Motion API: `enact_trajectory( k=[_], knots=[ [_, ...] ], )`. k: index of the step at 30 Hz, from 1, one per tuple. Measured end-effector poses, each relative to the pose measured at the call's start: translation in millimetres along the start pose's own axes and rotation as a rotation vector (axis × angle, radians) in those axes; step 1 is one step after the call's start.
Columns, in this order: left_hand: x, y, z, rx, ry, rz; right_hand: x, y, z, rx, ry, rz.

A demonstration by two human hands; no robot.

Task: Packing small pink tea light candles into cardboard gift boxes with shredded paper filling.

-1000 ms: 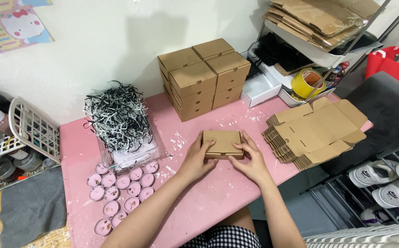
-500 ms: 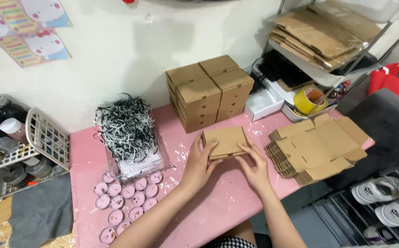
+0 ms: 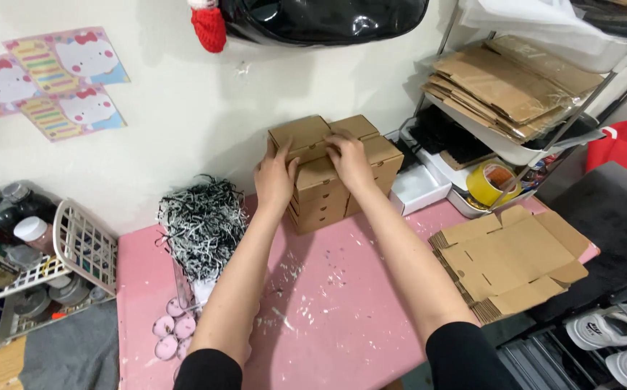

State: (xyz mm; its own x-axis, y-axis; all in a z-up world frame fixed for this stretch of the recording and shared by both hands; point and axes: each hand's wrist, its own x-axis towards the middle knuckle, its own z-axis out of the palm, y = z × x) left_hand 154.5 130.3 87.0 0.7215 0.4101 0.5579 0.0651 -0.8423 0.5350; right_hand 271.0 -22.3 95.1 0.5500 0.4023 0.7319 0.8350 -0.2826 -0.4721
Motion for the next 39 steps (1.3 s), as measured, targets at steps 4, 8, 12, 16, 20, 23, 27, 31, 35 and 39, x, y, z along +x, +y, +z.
enact_trajectory(
  k=[4,8,12,16,20,23,27,31,35,39],
  knots=[
    [14,-5,8,-0.071,-0.014,-0.099,11,10,19,-0.02,0.021,-0.004],
    [17,-18,21,-0.246,-0.025,-0.179,16,-5,9,-0.105,-0.027,0.071],
    [13,-38,46,-0.467,0.0,-0.186,7,53,-8,-0.296,0.105,0.3],
    [6,-56,80,-0.538,0.02,-0.091,-19,150,-17,-0.372,0.315,0.308],
    [9,-61,99,-0.593,0.031,-0.097,-34,160,-15,-0.194,0.12,0.535],
    [8,-46,78,-0.619,-0.014,-0.173,-36,133,-16,-0.162,0.137,0.526],
    [13,-43,66,-0.653,-0.155,-0.316,-37,119,-17,-0.117,0.118,0.584],
    [-2,-42,71,-0.684,-0.083,-0.324,-56,111,-40,-0.196,0.261,0.475],
    [-55,50,23,-0.525,0.177,-0.04,-107,46,-131,-0.078,0.209,0.259],
    [-129,96,63,-0.587,-0.16,0.268,-206,44,-212,-0.15,-0.004,0.637]
  ],
)
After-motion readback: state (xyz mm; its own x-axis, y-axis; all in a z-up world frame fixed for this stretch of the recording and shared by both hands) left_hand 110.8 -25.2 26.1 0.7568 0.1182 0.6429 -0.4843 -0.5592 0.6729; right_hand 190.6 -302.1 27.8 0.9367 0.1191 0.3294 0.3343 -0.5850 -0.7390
